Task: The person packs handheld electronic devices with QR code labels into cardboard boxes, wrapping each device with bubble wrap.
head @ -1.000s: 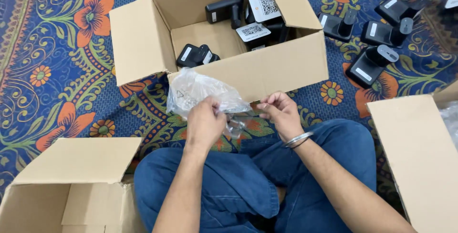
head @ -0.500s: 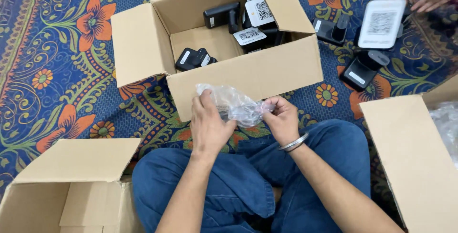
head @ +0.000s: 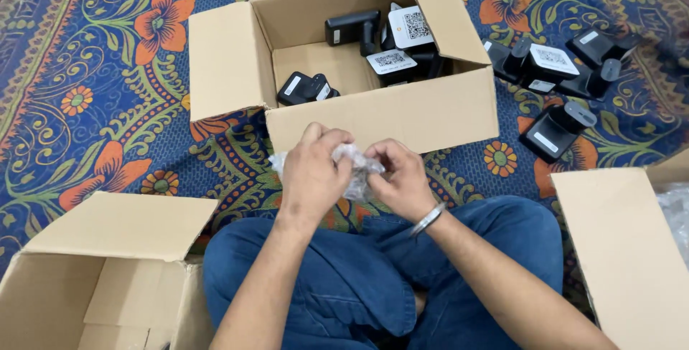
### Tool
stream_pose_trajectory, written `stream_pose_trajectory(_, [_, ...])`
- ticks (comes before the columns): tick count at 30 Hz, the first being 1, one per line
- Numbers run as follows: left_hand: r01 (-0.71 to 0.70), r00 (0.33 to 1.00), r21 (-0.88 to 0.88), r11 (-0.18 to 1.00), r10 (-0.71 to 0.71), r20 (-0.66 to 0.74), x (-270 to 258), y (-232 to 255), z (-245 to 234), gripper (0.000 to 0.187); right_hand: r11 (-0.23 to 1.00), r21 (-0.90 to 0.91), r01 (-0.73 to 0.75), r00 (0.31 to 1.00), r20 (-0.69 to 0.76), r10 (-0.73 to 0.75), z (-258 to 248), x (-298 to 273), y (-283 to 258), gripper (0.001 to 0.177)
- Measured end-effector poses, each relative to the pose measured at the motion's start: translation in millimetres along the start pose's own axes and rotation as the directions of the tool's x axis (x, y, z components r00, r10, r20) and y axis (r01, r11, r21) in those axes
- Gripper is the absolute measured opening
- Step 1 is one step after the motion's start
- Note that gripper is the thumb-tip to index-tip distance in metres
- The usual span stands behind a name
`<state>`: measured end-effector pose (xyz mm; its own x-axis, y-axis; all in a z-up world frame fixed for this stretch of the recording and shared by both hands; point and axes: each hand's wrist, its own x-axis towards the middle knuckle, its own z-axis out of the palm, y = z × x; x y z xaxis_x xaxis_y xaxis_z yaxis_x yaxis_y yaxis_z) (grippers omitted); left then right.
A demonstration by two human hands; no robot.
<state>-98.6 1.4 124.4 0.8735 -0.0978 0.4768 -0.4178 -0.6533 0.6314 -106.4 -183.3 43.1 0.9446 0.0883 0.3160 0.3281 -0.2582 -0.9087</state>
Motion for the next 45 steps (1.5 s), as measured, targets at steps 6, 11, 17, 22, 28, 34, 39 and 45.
stream_pose_trajectory(6, [0.209, 0.867, -0.263, 0.942, -0.303, -0.396, 56.0, -93.7, -22.8, 0.012, 0.826, 0.505, -0.251, 0.964, 0.21, 0.164, 19.6, 126.6, 23.9, 0.03])
stream_pose_trajectory(11, [0.395, 0.643, -0.186, 0.9, -0.415, -0.644, 63.6, -145.8, -27.6, 0.022, 0.984, -0.126, -0.129, 0.947, 0.278, 0.16, 44.2, 202.9, 45.6, 0.036])
stream_pose_trajectory(17, [0.519, 0.536, -0.242, 0.82, -0.533, -0.655, 95.7, -175.1, -37.6, 0.026, 0.681, -0.657, 0.323, 0.797, 0.577, 0.179, 86.8, 271.4, 79.6, 0.067])
stream_pose_trajectory(22, [0.449, 0.561, -0.261, 0.855, -0.497, -0.662, 107.0, -207.4, -21.3, 0.017, 0.413, -0.726, 0.55, 0.642, 0.684, 0.347, 117.3, 296.9, 129.1, 0.071])
stream_pose_trajectory(28, [0.26, 0.633, -0.328, 0.908, -0.417, -0.653, 109.5, -211.2, -22.9, 0.015, 0.441, -0.695, 0.569, 0.616, 0.714, 0.331, 100.6, 311.7, 96.0, 0.04])
stream_pose_trajectory(34, [0.546, 0.75, -0.182, 0.817, -0.574, -0.328, 98.7, -161.7, -53.7, 0.018, 0.83, -0.48, 0.284, 0.885, 0.465, -0.034, 27.0, 281.7, 27.6, 0.043])
stream_pose_trajectory(39, [0.496, 0.864, 0.036, 0.868, -0.49, -0.115, 68.9, -131.5, -54.8, 0.015, 0.9, 0.248, -0.359, 0.917, 0.273, 0.291, -42.7, 170.5, -53.4, 0.031])
stream_pose_trajectory(45, [0.423, 0.709, 0.102, 0.9, -0.399, 0.582, 40.5, -76.4, -30.2, 0.024, 0.646, -0.003, -0.764, 0.611, 0.318, 0.725, -75.7, 28.7, -5.7, 0.029])
